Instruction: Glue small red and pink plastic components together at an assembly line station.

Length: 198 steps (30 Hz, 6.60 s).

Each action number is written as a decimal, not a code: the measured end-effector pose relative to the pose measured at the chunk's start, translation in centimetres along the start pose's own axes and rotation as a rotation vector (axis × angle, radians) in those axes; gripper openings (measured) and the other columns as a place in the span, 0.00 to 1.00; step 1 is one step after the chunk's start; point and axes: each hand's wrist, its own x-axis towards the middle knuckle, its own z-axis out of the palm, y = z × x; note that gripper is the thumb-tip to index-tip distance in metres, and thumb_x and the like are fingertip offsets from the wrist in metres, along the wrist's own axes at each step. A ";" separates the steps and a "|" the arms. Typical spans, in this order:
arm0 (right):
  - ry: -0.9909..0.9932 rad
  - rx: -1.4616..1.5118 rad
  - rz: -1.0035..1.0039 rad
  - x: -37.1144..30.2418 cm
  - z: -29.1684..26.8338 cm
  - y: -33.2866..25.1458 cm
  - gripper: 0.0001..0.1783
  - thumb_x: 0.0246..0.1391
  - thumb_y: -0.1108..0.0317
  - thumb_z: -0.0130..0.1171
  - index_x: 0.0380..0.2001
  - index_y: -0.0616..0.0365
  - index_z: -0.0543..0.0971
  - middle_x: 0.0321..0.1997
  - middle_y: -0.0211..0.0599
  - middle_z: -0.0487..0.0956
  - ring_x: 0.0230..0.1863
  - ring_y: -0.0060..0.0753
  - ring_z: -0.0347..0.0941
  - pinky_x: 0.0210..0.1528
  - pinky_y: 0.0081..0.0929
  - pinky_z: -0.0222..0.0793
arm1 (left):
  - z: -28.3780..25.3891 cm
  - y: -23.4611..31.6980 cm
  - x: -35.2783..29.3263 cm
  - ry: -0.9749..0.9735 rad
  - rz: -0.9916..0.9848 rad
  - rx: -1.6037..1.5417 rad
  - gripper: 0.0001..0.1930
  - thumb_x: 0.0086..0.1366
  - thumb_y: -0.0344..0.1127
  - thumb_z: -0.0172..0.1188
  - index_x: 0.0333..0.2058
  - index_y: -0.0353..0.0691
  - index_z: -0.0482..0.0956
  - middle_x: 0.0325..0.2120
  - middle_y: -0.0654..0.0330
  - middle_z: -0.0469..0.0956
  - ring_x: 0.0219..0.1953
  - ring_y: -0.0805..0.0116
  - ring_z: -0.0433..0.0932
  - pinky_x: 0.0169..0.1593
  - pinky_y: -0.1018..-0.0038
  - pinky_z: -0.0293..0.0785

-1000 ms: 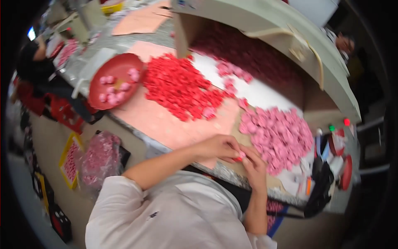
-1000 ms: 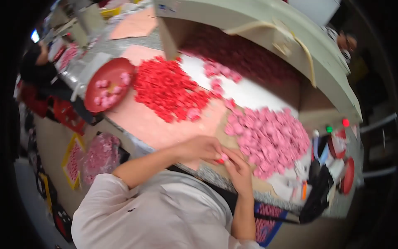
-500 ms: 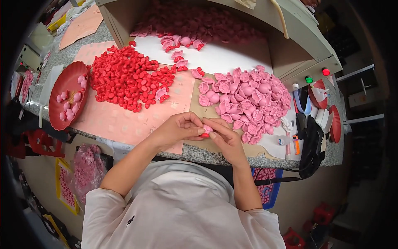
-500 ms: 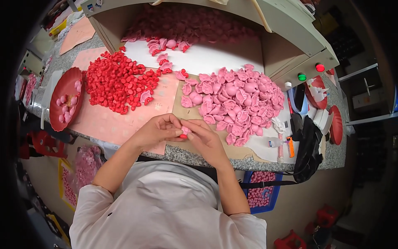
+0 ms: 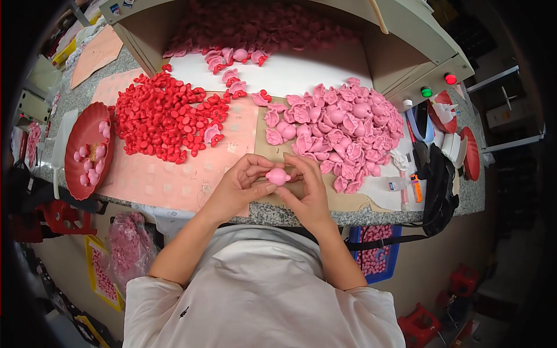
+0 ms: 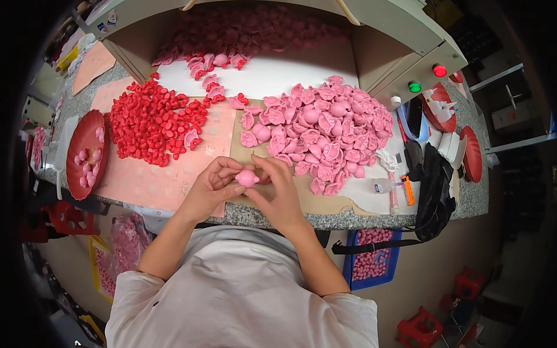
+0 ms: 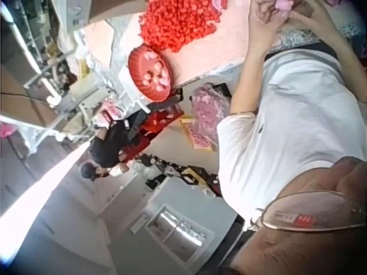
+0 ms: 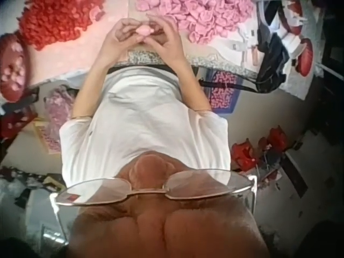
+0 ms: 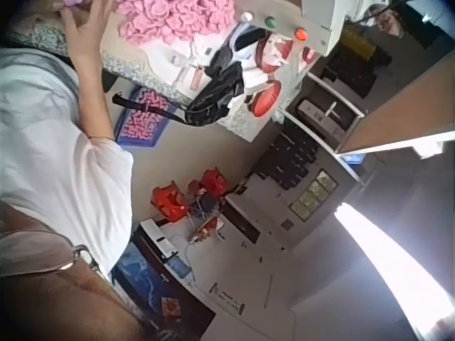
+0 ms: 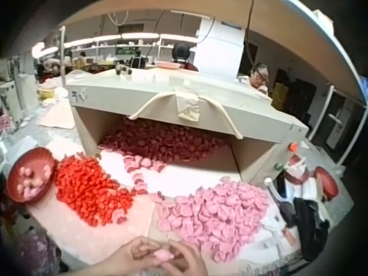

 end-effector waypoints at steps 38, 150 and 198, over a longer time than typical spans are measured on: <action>0.014 0.157 0.244 -1.9 2.1 -9.8 0.11 0.59 0.71 0.49 0.37 0.67 0.78 0.22 0.32 0.76 0.21 0.16 0.67 0.26 0.13 0.63 | -17.5 20.0 -16.8 1.249 0.489 1.571 0.10 0.59 0.30 0.55 0.40 0.37 0.76 0.40 0.50 0.73 0.43 0.54 0.73 0.48 0.66 0.66; 0.426 0.165 -0.079 -0.3 -0.2 0.3 0.11 0.44 0.76 0.63 0.32 0.63 0.73 0.28 0.34 0.73 0.28 0.24 0.69 0.31 0.21 0.65 | 0.1 1.0 -0.7 0.082 -0.058 -0.021 0.23 0.71 0.41 0.40 0.56 0.28 0.61 0.41 0.54 0.74 0.43 0.68 0.75 0.47 0.69 0.75; 0.398 0.110 -0.120 -0.4 -0.6 0.5 0.11 0.51 0.68 0.58 0.33 0.61 0.68 0.29 0.33 0.69 0.29 0.21 0.60 0.31 0.18 0.57 | 0.1 1.0 -0.6 0.074 -0.130 -0.041 0.23 0.70 0.42 0.41 0.55 0.29 0.63 0.46 0.52 0.72 0.42 0.67 0.75 0.48 0.69 0.77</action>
